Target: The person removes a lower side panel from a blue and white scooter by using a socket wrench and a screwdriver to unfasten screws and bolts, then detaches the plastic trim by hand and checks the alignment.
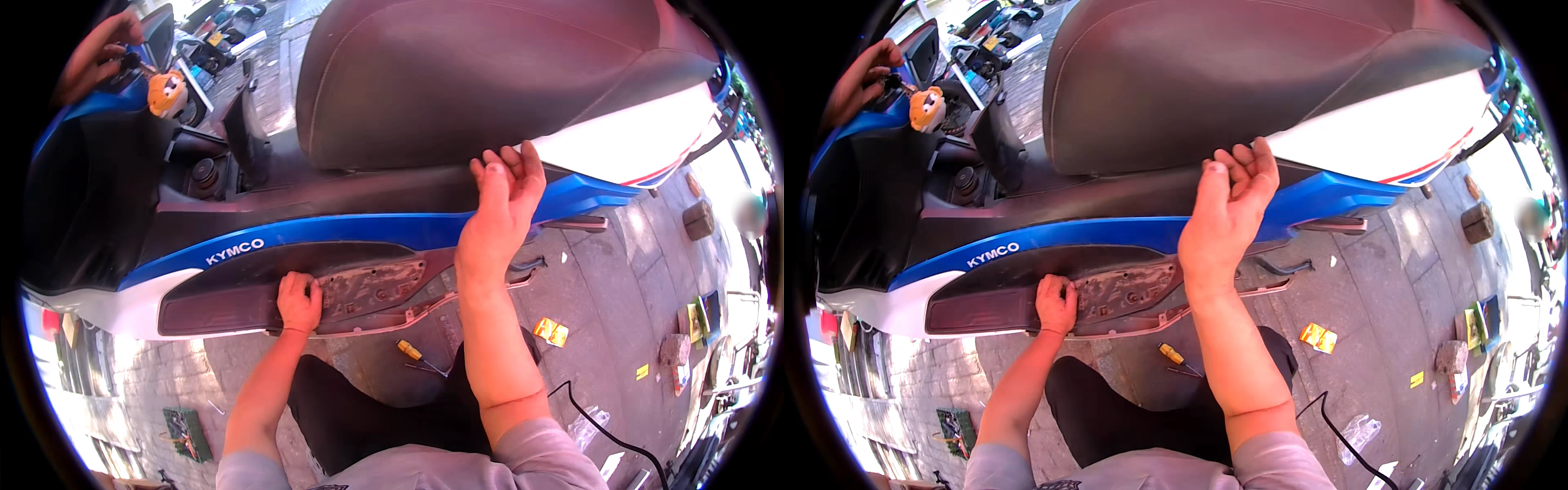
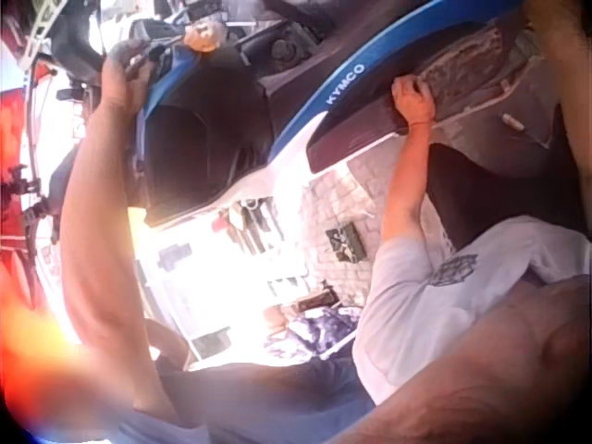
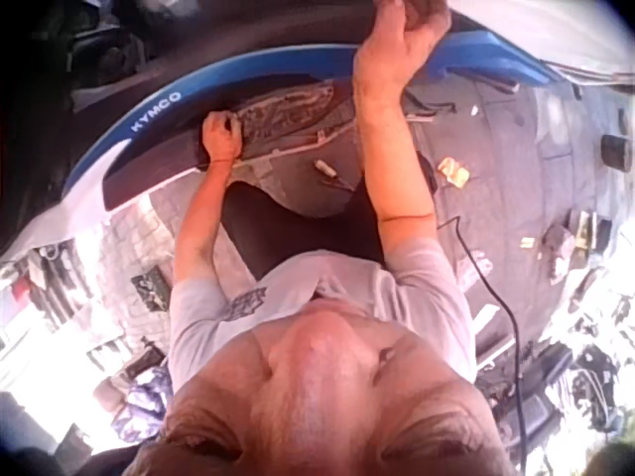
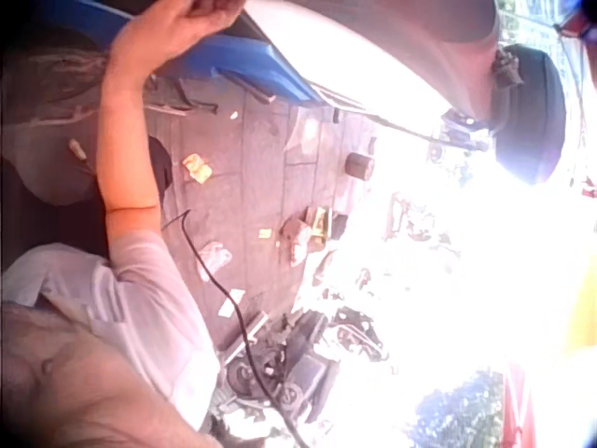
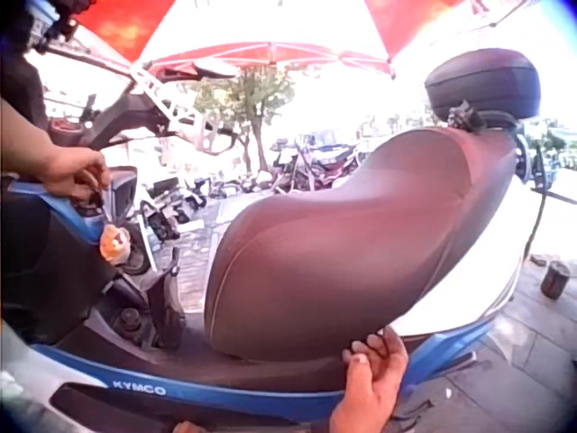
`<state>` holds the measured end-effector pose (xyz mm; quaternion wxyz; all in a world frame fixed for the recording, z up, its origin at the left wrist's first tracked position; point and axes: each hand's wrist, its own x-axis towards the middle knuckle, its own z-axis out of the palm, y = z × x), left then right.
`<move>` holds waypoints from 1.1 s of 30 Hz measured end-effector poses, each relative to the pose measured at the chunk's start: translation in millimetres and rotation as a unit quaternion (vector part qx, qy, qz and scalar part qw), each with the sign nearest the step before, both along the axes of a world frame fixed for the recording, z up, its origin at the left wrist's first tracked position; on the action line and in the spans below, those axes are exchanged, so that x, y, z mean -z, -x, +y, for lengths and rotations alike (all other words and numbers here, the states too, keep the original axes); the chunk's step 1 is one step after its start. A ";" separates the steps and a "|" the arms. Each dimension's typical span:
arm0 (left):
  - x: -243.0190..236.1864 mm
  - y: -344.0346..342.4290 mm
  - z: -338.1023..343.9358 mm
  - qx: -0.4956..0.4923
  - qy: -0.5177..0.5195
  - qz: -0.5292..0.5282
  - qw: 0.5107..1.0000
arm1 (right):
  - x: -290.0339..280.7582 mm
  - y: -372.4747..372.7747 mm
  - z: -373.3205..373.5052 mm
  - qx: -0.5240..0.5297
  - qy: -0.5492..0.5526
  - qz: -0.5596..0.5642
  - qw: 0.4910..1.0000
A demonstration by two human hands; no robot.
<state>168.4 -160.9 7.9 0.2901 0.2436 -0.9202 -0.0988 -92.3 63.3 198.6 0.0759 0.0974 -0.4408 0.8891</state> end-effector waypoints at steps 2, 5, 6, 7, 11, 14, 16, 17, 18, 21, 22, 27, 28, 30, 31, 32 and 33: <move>3.6 3.0 3.3 0.005 0.000 -0.004 1.000 | 3.2 28.1 20.3 0.036 0.001 -0.018 0.999; 2.5 -0.4 2.1 0.000 0.001 -0.010 1.000 | -7.3 44.6 39.4 -0.038 -0.049 -0.015 0.998; 0.2 1.1 1.5 0.003 0.008 -0.006 1.000 | -13.7 43.4 40.1 -0.062 -0.003 -0.010 0.998; 1.3 1.1 2.6 0.003 0.011 -0.004 1.000 | -15.3 45.1 41.0 -0.082 0.047 -0.023 0.995; -2.1 2.8 3.0 0.004 0.015 -0.008 1.000 | -23.0 59.1 50.4 -0.039 -0.091 0.029 0.995; -1.0 0.9 2.7 0.009 0.016 -0.012 1.000 | -25.5 62.7 49.0 0.003 -0.159 0.015 0.987; -4.3 3.3 6.4 0.008 0.008 -0.012 1.000 | -23.8 71.2 51.1 0.038 -0.216 0.024 0.975; -2.8 5.0 8.2 0.007 0.004 -0.012 1.000 | -20.6 76.3 51.8 0.026 -0.217 0.020 0.976; -2.6 5.4 7.2 0.002 0.009 -0.013 1.000 | -20.2 80.6 51.3 0.014 -0.213 0.019 0.977; -4.0 1.9 5.3 0.005 0.014 -0.014 1.000 | -13.6 82.3 52.7 0.001 -0.223 0.013 0.975; -6.4 3.2 6.8 -0.002 0.007 -0.013 1.000 | -13.3 79.9 49.2 0.001 -0.213 0.014 0.977; -2.6 2.1 3.4 0.000 0.009 -0.010 1.000 | -2.3 58.9 21.8 -0.030 -0.052 -0.034 0.998; -2.5 2.2 3.1 0.001 0.006 -0.010 1.000 | -0.9 49.6 16.4 -0.053 -0.030 -0.061 0.996; -2.8 2.4 4.6 0.004 0.008 -0.003 1.000 | 10.0 34.2 9.1 -0.060 0.010 -0.052 0.997; -2.8 3.1 5.8 0.005 0.007 0.000 1.000 | 17.9 29.1 7.4 -0.063 0.028 -0.047 0.996; -3.8 4.8 5.2 0.007 0.006 0.002 1.000 | 25.7 26.3 6.3 -0.072 0.044 -0.044 0.995; -4.4 4.8 5.4 0.008 0.002 0.001 1.000 | 30.8 21.9 5.0 -0.089 0.032 -0.058 0.994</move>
